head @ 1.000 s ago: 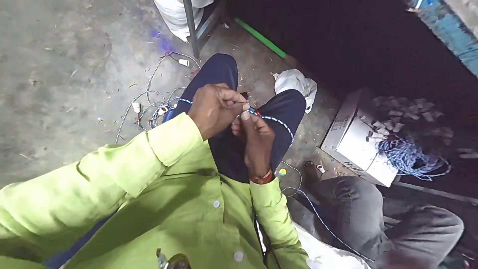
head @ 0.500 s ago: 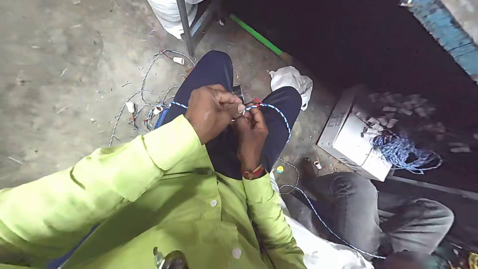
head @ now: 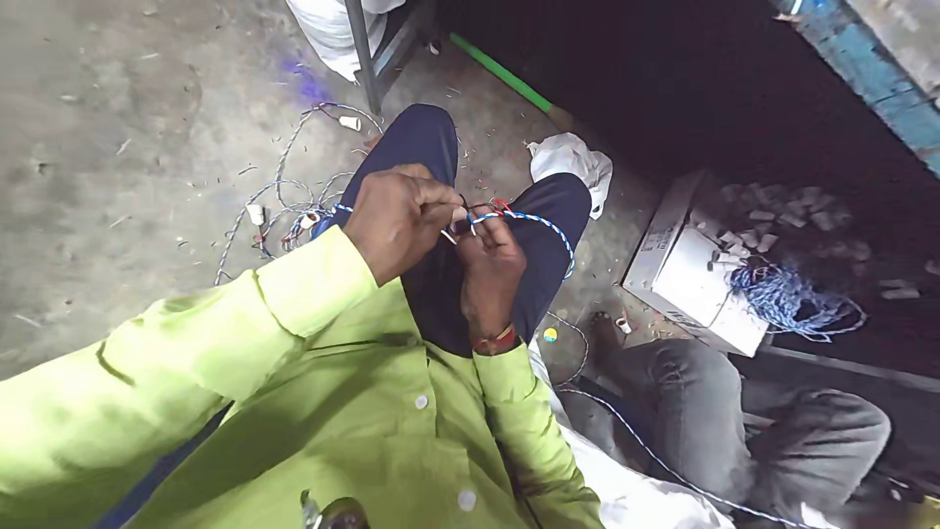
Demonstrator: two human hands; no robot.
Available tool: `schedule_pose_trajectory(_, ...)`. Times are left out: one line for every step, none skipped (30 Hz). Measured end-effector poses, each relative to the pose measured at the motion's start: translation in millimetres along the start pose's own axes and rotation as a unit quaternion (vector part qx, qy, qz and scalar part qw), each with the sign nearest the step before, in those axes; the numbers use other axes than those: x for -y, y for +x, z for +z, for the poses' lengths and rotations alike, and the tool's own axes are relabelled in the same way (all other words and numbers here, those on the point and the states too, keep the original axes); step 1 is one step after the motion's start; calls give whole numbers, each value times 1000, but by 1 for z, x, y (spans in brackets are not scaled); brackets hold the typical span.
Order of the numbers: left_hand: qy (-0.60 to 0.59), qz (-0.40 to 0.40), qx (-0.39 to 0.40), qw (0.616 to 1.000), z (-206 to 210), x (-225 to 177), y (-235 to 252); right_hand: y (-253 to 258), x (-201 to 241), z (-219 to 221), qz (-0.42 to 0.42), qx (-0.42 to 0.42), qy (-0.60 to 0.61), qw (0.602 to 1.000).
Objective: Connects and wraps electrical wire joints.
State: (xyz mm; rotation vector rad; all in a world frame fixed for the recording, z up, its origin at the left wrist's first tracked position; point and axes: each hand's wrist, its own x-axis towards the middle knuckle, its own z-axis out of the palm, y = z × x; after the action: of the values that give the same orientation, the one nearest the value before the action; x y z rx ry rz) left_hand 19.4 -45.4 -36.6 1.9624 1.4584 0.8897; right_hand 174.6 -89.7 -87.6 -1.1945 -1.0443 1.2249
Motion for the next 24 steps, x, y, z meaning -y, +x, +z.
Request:
schedule_pose_trajectory(0,0,0,1000,1,1,2,-1,3,1,33,-7,23,999)
schedule_pose_trajectory(1,-2,4,1000,1,3,5,-1,5,1,62,-10,55,997)
schedule_pose_trajectory(1,-6,14,1000,1,4,8,1,5,2,87,-11,93,992)
schedule_pose_trajectory(-4,-16,34,999,-1,6,10,3,6,3,116,-9,129,985)
schedule_pose_trajectory(-9,-30,62,998,-3,8,12,4,7,3,151,-2,157,976)
schedule_pose_trajectory(-13,-49,83,995,-5,9,12,4,8,3,185,8,180,966)
schedule_pose_trajectory(-14,-71,96,993,-7,9,13,5,9,3,212,14,196,957)
schedule_pose_trajectory(-16,-89,101,991,-7,9,14,6,10,3,231,14,211,950)
schedule_pose_trajectory(-18,-95,102,990,-7,9,13,6,9,3,244,12,223,944)
schedule_pose_trajectory(-17,-95,103,990,-7,9,12,6,9,3,251,13,230,940)
schedule_pose_trajectory(-17,-89,105,990,-7,9,12,6,9,2,253,10,234,939)
schedule_pose_trajectory(-18,-80,104,991,-8,9,12,5,9,1,251,9,230,940)
schedule_pose_trajectory(-23,-75,103,992,-8,8,12,5,9,0,247,6,221,943)
schedule_pose_trajectory(-30,-75,101,992,-10,8,13,4,9,0,241,2,206,948)
schedule_pose_trajectory(-40,-79,97,991,-12,8,13,4,8,-1,234,-5,190,954)
schedule_pose_trajectory(-56,-90,95,990,-13,8,14,4,7,-1,228,-13,176,958)
schedule_pose_trajectory(-78,-107,95,987,-15,7,15,4,7,-3,223,-18,165,961)
schedule_pose_trajectory(-105,-132,96,981,-17,6,17,4,7,-4,218,-19,157,963)
schedule_pose_trajectory(-142,-174,99,969,-19,3,19,4,6,-5,210,-19,149,966)
schedule_pose_trajectory(-193,-231,100,948,-20,-1,22,5,5,-7,194,-13,139,971)
schedule_pose_trajectory(-253,-292,105,916,-21,-4,24,5,3,-9,171,-1,130,977)
schedule_pose_trajectory(-302,-346,116,880,-22,-5,25,6,0,-11,146,17,123,981)
schedule_pose_trajectory(-338,-389,128,847,-21,-4,24,8,-3,-13,124,41,120,984)
schedule_pose_trajectory(-366,-410,144,823,-19,-2,23,9,-4,-15,108,62,108,986)
